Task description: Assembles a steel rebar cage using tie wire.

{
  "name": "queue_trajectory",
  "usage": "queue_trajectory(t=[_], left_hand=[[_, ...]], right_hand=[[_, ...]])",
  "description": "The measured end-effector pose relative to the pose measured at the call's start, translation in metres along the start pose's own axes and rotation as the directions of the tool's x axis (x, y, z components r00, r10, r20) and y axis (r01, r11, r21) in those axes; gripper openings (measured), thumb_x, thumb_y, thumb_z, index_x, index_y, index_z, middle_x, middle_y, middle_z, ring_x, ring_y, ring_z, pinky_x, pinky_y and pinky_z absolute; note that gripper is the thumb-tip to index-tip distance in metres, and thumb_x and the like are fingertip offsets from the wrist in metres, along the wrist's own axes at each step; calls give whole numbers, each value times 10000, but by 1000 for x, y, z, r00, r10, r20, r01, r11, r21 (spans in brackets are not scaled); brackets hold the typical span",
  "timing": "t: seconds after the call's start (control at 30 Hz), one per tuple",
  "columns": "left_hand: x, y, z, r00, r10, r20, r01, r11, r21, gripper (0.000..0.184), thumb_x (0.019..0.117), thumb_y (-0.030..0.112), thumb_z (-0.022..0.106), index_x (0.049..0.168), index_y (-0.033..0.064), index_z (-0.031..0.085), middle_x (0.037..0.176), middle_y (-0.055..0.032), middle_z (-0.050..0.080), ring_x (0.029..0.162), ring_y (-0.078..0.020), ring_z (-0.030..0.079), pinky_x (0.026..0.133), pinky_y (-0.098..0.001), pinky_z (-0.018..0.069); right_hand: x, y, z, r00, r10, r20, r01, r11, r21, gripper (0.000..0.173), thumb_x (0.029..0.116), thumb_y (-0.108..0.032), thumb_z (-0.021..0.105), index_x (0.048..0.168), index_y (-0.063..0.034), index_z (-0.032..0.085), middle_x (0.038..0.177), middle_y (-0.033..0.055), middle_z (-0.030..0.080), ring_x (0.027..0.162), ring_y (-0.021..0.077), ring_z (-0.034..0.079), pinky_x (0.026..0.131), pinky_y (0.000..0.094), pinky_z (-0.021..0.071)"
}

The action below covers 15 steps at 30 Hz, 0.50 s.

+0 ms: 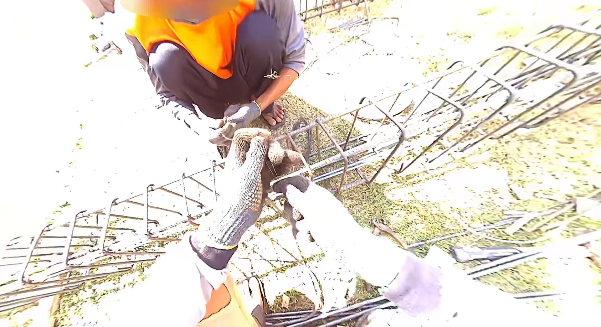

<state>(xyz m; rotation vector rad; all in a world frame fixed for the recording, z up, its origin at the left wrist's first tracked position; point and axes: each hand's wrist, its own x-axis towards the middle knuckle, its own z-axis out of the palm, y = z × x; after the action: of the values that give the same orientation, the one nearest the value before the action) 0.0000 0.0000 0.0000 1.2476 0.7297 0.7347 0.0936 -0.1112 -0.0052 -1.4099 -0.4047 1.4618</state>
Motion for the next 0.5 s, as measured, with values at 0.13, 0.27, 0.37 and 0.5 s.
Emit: queue_trajectory(t=[0.13, 0.27, 0.37, 0.5], left_hand=[[22, -22, -48, 984, 175, 26, -177, 969, 175, 217, 1088, 213, 464, 1232, 110, 589, 1057, -54, 689, 931, -176, 677, 816, -353, 589], [23, -30, -103, 951, 213, 226, -296, 843, 449, 255, 1073, 189, 492, 1219, 96, 678, 1136, -46, 692, 954, -146, 672, 787, -277, 582], [5, 0, -91, 997, 13, 78, -53, 840, 541, 150, 1038, 213, 557, 1090, 176, 692, 968, 15, 689, 847, -122, 633, 745, -277, 521], [-3, -3, -106, 990, -121, 76, 51, 795, 604, 153, 1018, 288, 602, 1110, 223, 705, 957, 21, 695, 823, -134, 643, 724, -312, 540]], right_hand=[[30, 25, 3, 1000, -30, 3, 30, 995, 96, 225, 1083, -306, 515, 1244, -197, 628, 662, 0, 513, 442, 72, 433, 389, 219, 403], [33, 42, 32, 999, 15, -37, -1, 944, 331, 230, 1110, -193, 378, 1046, -65, 558, 660, 13, 548, 438, 77, 495, 391, 224, 459], [50, 77, 63, 956, -202, -215, 263, 912, 314, 223, 1065, -176, 407, 1007, -72, 595, 623, -30, 494, 441, 61, 420, 398, 234, 393], [60, 123, 95, 905, -377, -198, 422, 854, 302, 367, 1097, -250, 378, 1273, -55, 634, 595, -43, 413, 425, 79, 354, 368, 268, 349]])
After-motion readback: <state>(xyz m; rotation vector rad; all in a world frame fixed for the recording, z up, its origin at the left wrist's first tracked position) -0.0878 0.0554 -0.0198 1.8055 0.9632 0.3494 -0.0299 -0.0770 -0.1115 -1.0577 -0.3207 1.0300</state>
